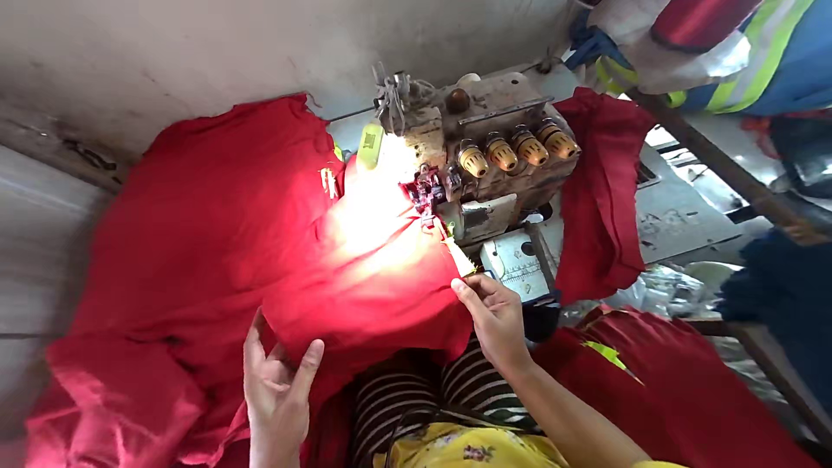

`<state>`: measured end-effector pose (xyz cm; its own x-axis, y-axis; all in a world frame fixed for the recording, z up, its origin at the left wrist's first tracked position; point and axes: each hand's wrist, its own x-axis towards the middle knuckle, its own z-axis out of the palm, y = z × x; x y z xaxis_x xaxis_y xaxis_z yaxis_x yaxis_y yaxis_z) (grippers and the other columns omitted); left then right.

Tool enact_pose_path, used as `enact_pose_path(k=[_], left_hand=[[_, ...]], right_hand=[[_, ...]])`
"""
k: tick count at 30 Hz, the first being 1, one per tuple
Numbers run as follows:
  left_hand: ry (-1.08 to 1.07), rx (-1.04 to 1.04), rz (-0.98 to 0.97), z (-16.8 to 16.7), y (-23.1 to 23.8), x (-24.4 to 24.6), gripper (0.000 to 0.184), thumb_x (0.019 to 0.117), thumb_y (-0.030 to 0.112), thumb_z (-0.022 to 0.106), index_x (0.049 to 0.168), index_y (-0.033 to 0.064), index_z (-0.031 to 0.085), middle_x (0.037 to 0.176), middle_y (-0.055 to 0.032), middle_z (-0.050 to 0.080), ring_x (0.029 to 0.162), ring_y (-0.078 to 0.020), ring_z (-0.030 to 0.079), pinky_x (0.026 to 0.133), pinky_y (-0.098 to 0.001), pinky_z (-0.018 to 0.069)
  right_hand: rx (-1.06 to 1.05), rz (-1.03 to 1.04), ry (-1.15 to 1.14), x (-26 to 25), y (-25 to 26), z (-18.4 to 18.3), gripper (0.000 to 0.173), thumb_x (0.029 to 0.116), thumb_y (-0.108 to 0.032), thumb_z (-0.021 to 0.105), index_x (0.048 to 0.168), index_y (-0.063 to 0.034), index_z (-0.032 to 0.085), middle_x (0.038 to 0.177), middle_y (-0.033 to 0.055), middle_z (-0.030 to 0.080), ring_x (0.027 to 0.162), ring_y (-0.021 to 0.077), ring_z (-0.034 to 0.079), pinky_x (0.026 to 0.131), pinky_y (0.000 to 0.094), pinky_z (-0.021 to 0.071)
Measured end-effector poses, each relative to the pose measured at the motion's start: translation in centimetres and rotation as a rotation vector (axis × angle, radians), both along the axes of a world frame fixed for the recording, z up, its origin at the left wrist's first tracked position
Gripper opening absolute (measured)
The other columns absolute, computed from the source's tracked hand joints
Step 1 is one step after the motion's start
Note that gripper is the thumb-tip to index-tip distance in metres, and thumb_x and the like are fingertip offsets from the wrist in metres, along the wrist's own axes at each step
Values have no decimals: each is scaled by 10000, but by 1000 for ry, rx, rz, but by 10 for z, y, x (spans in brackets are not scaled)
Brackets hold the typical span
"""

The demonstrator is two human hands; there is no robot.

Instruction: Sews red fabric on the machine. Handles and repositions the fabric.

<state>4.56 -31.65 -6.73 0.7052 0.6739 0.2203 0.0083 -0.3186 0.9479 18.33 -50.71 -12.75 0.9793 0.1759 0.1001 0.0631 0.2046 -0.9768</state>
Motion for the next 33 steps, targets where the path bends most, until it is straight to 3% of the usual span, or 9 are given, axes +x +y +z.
enact_pose_path(k=[2,4,5,6,9,12,19,24,33], left_hand=[[34,-39,-2,2,-3,-1,954,839,135,714,1510,-161,104,1462,-109,472,1183,17,608,942,-165,546],[127,-44,-12,5,-8,-5,1031,746,281,873,1420,-182,244,1313,-79,607,1110,4,649,928,-187,561],[165,-37,2,6,-11,-6,1010,707,264,898,1388,-177,297,1260,-66,639,1089,5,660,928,-187,566],[166,-16,24,6,-12,-8,987,704,220,891,1393,-176,305,1264,-72,637,1096,12,654,929,-180,561],[87,7,79,2,-14,-8,983,760,78,774,1489,-172,164,1411,-118,504,1169,35,601,934,-138,536],[20,-25,74,-3,-16,-5,971,784,43,740,1497,-165,114,1413,-106,505,1174,22,610,945,-154,545],[-10,108,116,-10,3,16,960,754,156,772,1489,-162,241,1495,-200,429,1284,-11,529,995,-146,485],[-21,-18,144,-5,11,36,923,764,74,728,1516,-108,224,1473,-176,460,1211,-29,597,935,-165,534],[-23,-111,136,-6,12,36,936,750,42,718,1524,-86,208,1439,-134,496,1169,-30,627,909,-174,557]], right_hand=[[-4,0,0,0,0,0,129,951,-54,601,865,-38,695,726,-93,651,656,-80,585,631,98,495],[-5,0,-4,1,-1,-1,128,953,-53,600,871,-35,696,731,-95,650,659,-82,584,631,97,494],[-5,-1,-3,2,-2,-2,127,954,-53,600,871,-36,695,730,-95,648,657,-80,583,627,99,493],[1,3,6,2,-2,-2,128,954,-50,602,870,-36,698,729,-92,654,658,-75,591,628,104,499],[5,21,46,1,-1,-3,136,953,-50,601,863,-42,702,736,-84,669,669,-65,610,643,114,514],[1,12,53,1,1,-5,134,950,-49,603,860,-39,702,728,-79,666,668,-63,609,642,112,513],[-47,-30,-15,19,14,-3,145,956,-83,619,851,-40,709,703,-86,648,629,-73,576,613,111,487],[-99,-87,-29,31,25,5,161,933,-87,655,781,-53,694,645,-86,616,560,-85,521,546,102,436],[-110,-91,2,29,24,7,155,935,-91,666,789,-54,703,645,-84,622,558,-84,526,548,99,439]])
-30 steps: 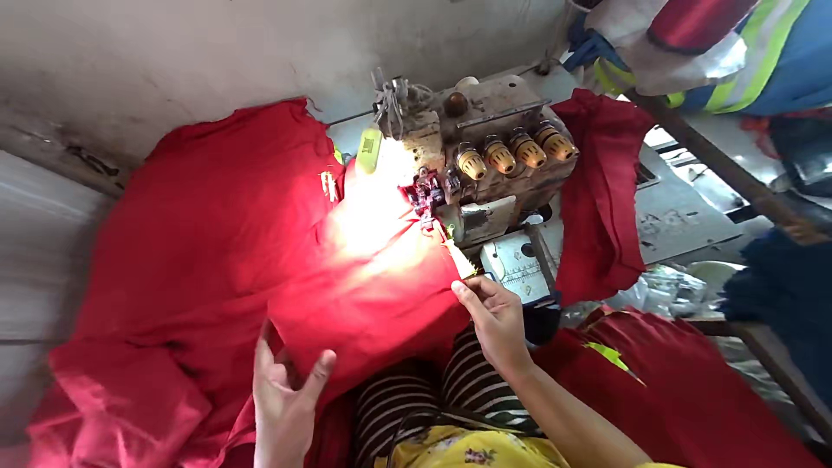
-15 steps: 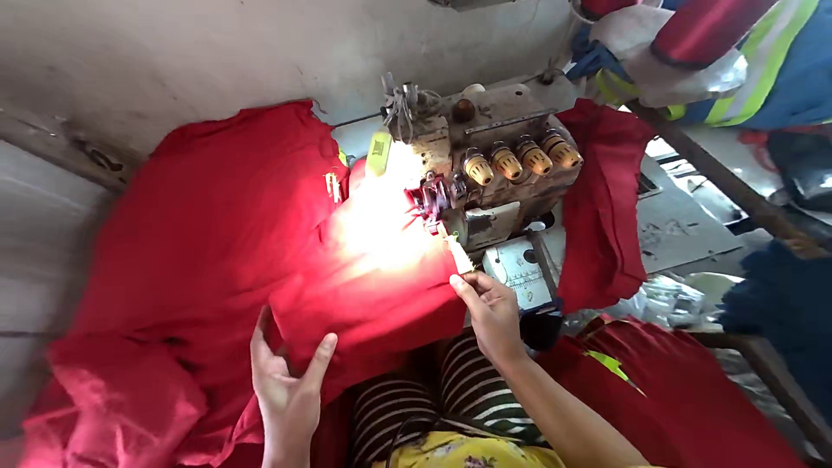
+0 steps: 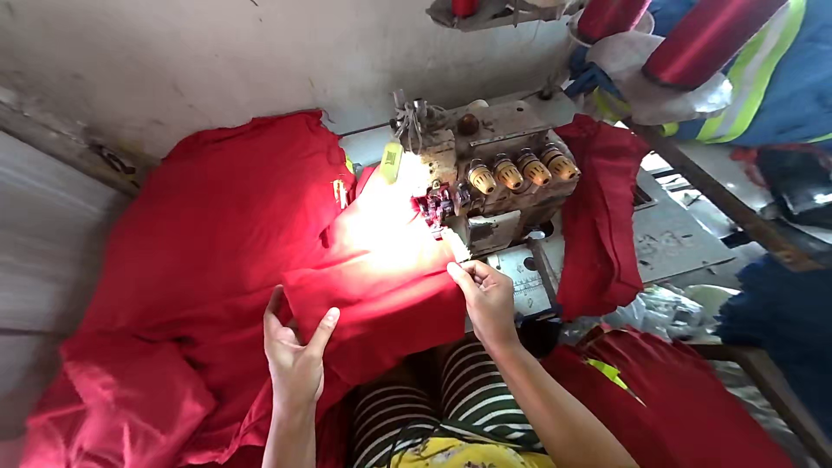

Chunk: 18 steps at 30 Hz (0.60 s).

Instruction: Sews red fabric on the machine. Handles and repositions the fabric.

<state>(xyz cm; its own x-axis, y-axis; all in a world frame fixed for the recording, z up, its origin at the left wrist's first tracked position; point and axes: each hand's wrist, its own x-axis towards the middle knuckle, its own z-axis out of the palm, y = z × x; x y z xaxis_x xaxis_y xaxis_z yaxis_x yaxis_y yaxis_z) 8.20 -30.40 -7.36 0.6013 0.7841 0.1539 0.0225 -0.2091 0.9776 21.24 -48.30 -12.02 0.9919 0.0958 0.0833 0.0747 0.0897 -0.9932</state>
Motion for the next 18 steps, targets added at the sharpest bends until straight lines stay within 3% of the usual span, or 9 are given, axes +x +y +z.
enact_pose_path(k=[5,10,13,16,18], left_hand=[[-8,-15,0,0,-1,0,915,752,16,717,1520,-71,227,1440,-125,501,1177,-36,628,912,-177,560],[-28,57,0,0,-1,1,934,749,35,720,1522,-98,215,1471,-162,457,1193,-21,604,914,-164,545],[-29,67,-20,4,6,9,941,770,33,717,1533,-98,181,1453,-169,466,1186,-17,605,923,-162,540],[-5,38,-19,8,20,26,932,789,28,739,1542,-54,196,1379,-144,539,1152,-29,629,919,-184,551],[65,94,-4,6,28,34,936,803,53,741,1554,-22,188,1403,-172,516,1196,-72,604,958,-217,532]], right_hand=[[1,-8,2,-2,-1,0,144,928,-97,678,794,-56,707,654,-75,636,567,-78,546,554,103,458],[-1,-38,-68,-10,-7,-1,95,880,-73,707,942,-9,673,806,-20,697,670,-54,636,629,111,541],[-44,-72,-164,-3,-3,0,173,872,-101,734,956,-2,620,800,-21,664,658,-56,612,617,109,526],[-117,-123,-211,12,7,4,221,861,-121,757,930,-14,576,725,-41,605,617,-73,559,597,98,482],[-160,-142,-192,19,13,4,226,869,-139,754,902,-35,555,669,-60,527,580,-63,490,571,110,424]])
